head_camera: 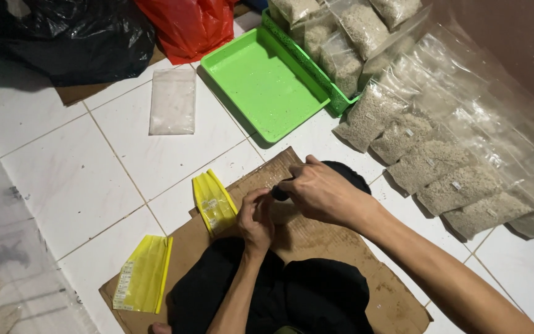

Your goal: Manually sealing plastic bags of granular material with yellow adhesive strips while sitting on the floor.

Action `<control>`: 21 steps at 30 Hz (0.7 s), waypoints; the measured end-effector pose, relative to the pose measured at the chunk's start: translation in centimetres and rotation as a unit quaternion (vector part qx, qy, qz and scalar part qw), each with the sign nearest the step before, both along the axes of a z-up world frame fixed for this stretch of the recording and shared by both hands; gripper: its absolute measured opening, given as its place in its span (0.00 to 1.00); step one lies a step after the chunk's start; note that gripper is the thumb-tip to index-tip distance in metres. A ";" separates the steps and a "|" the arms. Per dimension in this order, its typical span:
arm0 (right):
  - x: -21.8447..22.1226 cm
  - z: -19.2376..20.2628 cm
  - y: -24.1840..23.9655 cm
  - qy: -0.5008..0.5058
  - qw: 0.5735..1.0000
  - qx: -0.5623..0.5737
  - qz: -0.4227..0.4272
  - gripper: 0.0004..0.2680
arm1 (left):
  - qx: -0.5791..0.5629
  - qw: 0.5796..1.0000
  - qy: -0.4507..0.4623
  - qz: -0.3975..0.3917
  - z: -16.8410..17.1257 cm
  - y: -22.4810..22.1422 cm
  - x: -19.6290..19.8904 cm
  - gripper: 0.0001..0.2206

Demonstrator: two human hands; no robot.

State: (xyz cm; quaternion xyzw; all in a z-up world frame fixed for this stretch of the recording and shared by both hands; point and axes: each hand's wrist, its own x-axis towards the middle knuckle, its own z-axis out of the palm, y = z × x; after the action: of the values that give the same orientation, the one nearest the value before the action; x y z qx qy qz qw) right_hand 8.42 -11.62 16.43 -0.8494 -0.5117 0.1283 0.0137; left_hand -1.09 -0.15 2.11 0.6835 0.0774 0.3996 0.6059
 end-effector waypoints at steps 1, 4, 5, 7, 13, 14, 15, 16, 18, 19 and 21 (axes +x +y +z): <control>-0.3 -0.1 0.0 0.000 1.000 0.000 -0.002 0.06 | 0.000 1.000 0.000 -0.002 0.1 -0.1 0.0 0.05; -0.7 -1.0 -0.3 0.006 1.000 -0.016 0.008 0.06 | -0.019 1.000 0.019 0.010 0.7 -0.6 0.0 0.05; -0.5 -1.8 -0.6 -0.005 0.999 -0.021 0.039 0.07 | -0.034 0.999 0.016 0.015 1.2 -0.8 0.0 0.04; -0.3 -2.5 -1.2 -0.016 0.997 -0.027 0.069 0.07 | -0.050 0.998 0.013 0.019 2.0 -0.9 0.0 0.04; -0.3 -4.8 -3.4 0.008 0.995 -0.088 0.049 0.06 | -0.041 0.998 -0.028 -0.026 2.6 -1.0 0.0 0.04; -0.4 -4.5 -3.7 0.019 0.994 -0.101 0.029 0.06 | -0.029 0.999 -0.029 -0.019 2.4 -1.1 0.0 0.03; -0.5 -4.2 -3.9 0.031 0.993 -0.115 0.010 0.07 | -0.017 0.999 -0.031 -0.011 2.1 -1.1 0.1 0.03; -0.4 -4.2 -4.1 0.030 0.993 -0.115 0.010 0.07 | -0.017 0.999 -0.031 -0.010 2.0 -1.1 0.3 0.03; -0.4 -4.4 -4.9 0.006 0.989 -0.145 0.013 0.04 | -0.008 0.999 -0.047 -0.011 1.7 -1.1 0.4 0.03; -0.4 -4.0 -5.0 0.005 0.989 -0.145 0.012 0.04 | -0.007 0.999 -0.048 -0.012 1.7 -1.2 0.4 0.03; -0.5 -3.2 -5.0 0.016 0.986 -0.167 -0.017 0.03 | -0.012 0.998 -0.051 -0.021 1.5 -1.3 0.2 0.02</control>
State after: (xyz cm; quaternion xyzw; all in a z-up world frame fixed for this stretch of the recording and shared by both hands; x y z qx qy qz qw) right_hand 7.90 -16.61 13.20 -0.8461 -0.4682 0.2258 -0.1182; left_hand -0.91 -1.41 3.65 0.6565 0.0369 0.4206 0.6251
